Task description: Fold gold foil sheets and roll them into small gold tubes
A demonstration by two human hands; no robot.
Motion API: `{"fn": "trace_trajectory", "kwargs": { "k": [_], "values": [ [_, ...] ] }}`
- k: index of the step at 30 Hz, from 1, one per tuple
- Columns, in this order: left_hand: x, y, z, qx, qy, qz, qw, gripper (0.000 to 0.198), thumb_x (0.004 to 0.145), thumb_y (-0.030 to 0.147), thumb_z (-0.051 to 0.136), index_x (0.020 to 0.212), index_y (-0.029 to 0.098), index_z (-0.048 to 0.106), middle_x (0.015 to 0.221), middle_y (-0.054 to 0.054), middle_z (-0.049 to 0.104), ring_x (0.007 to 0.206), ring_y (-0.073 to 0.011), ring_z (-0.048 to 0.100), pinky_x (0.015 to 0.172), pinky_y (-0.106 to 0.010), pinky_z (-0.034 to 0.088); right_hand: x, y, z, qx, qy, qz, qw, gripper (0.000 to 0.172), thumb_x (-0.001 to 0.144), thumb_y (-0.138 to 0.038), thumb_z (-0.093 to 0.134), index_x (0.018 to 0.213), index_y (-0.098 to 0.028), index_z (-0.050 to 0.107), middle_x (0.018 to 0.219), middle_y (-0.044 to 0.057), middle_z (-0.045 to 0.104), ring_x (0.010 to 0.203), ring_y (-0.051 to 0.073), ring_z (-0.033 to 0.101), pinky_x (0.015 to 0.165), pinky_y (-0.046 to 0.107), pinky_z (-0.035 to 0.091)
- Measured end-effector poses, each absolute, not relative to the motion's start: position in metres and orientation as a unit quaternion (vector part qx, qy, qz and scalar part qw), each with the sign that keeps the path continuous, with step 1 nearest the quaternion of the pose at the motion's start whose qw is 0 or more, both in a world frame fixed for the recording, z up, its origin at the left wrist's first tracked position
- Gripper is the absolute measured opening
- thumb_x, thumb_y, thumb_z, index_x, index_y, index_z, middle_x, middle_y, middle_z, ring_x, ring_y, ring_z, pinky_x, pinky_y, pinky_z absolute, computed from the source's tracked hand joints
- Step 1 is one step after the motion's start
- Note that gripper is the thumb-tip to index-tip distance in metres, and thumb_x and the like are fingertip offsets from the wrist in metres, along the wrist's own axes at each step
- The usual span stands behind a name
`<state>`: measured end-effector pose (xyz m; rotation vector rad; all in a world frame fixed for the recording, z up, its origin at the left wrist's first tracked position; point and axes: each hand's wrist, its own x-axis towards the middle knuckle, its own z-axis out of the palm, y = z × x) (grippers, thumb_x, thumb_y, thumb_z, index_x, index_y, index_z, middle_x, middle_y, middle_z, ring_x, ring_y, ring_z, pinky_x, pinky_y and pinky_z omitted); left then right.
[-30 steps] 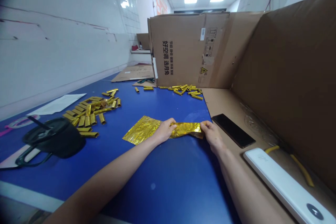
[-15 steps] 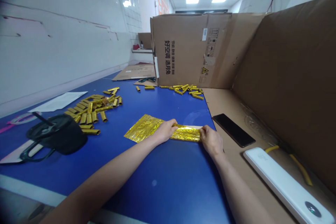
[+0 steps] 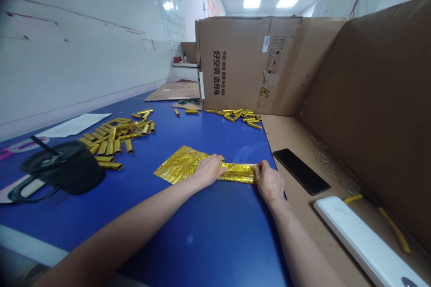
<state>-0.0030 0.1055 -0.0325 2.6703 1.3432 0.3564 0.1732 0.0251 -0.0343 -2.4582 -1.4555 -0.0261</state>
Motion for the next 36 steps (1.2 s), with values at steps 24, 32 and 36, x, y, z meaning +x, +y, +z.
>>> {"fn": "trace_trajectory", "kwargs": {
  "k": [24, 32, 36],
  "values": [
    [-0.01, 0.108, -0.033, 0.859, 0.384, 0.229, 0.249, 0.01, 0.068, 0.023, 0.058, 0.075, 0.018, 0.054, 0.071, 0.001, 0.054, 0.071, -0.0154, 0.051, 0.065, -0.025, 0.039, 0.185, 0.028, -0.044, -0.729, -0.488, 0.116, 0.465, 0.024, 0.067, -0.042, 0.051, 0.063, -0.018, 0.053, 0.058, 0.0, 0.055, 0.055, 0.015, 0.049, 0.053, 0.025, 0.035],
    [-0.009, 0.111, -0.031, 0.802, 0.351, 0.262, 0.406, 0.026, 0.066, 0.016, 0.06, 0.092, 0.014, 0.055, 0.061, 0.005, 0.049, 0.053, -0.0076, 0.047, 0.051, -0.018, 0.037, 0.186, 0.031, -0.046, -0.663, -0.412, 0.226, 0.583, 0.03, 0.061, -0.044, 0.06, 0.073, -0.017, 0.053, 0.055, -0.002, 0.054, 0.049, 0.013, 0.051, 0.047, 0.024, 0.04],
    [-0.011, 0.11, -0.027, 0.785, 0.338, 0.271, 0.444, 0.039, 0.066, 0.014, 0.061, 0.104, 0.015, 0.053, 0.059, 0.006, 0.046, 0.052, -0.007, 0.046, 0.05, -0.018, 0.037, 0.184, 0.03, -0.041, -0.634, -0.389, 0.299, 0.599, 0.042, 0.059, -0.041, 0.063, 0.091, -0.016, 0.056, 0.064, 0.002, 0.06, 0.055, 0.016, 0.058, 0.052, 0.028, 0.045]
  ]
}}
